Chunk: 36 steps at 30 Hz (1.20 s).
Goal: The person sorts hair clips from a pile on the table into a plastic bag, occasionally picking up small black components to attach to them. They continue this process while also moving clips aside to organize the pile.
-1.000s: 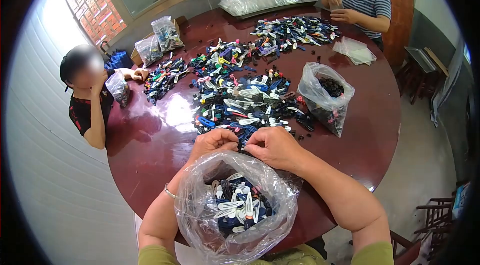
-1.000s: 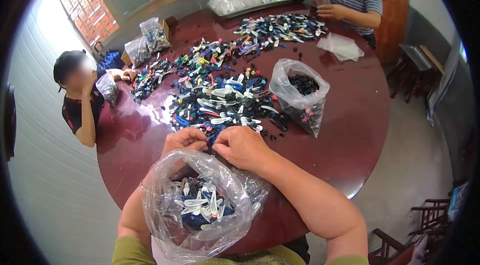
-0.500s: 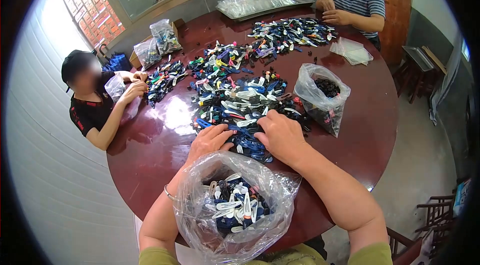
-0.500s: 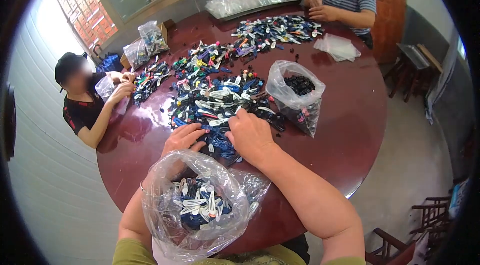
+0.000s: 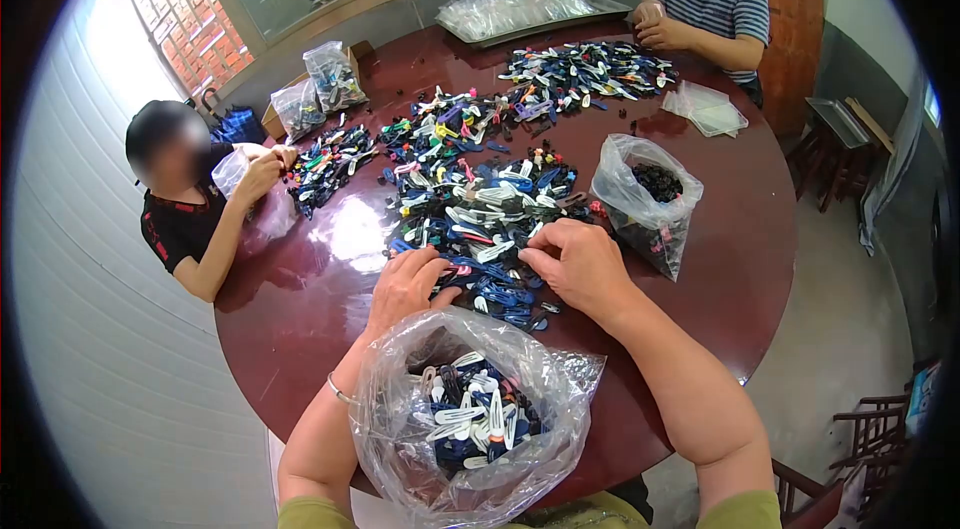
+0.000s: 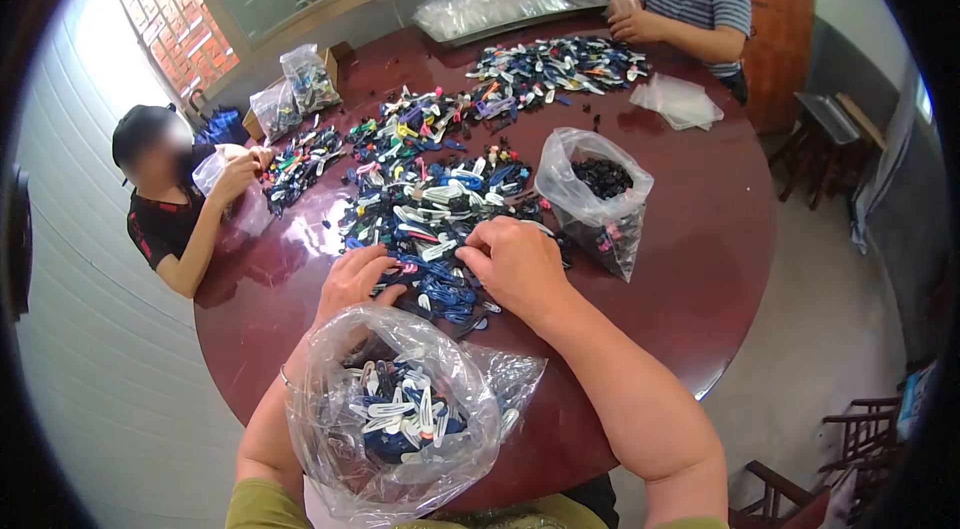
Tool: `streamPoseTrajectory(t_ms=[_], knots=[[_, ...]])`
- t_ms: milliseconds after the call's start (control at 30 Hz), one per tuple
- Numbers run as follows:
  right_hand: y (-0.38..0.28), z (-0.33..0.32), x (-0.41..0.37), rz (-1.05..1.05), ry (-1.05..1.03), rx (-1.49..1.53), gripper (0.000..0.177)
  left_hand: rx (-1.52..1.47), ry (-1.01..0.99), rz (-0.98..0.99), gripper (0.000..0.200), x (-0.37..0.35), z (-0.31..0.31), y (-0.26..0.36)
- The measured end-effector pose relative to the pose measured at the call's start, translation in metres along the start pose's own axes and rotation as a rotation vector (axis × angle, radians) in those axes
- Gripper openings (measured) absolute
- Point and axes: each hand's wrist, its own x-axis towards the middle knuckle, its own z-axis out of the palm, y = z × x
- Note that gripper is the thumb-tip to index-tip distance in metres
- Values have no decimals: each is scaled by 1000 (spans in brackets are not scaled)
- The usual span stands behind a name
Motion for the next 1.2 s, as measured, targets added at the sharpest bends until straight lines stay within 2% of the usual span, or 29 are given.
streamPoseTrajectory(t_ms=[167,267,367,400,500,533,633,733,833,1067,1200], knots=[[-43,-27,-9,-83,63,350,10,4,-130,-67,32,-3,-4,3],[-67,-34,-23,-462,49,409,8,-23,-118,-77,30,-3,-3,2],[-88,-31,-39,-514,-81,430,7,-19,-58,-82,24,-4,2,2],[-89,-33,-39,-429,-135,412,10,-19,-64,-76,24,-3,0,2],[-55,-20,-18,-340,46,385,10,-26,-88,-77,24,-2,-2,3],[-46,-21,-12,-245,40,318,11,-30,-97,-90,25,-3,-1,3],[-10,-10,-5,-188,-67,-28,17,-19,-103,-100,25,-3,-1,4],[-6,-1,-8,-134,-225,-191,20,2,-105,-105,25,-4,0,3],[-7,7,-11,-141,-260,-316,22,18,-101,-102,25,-5,1,2],[0,6,-6,-102,-214,-351,16,25,-107,-93,25,-4,-1,3],[4,1,-4,-108,-115,-224,15,54,-47,-39,23,-6,4,-2]])
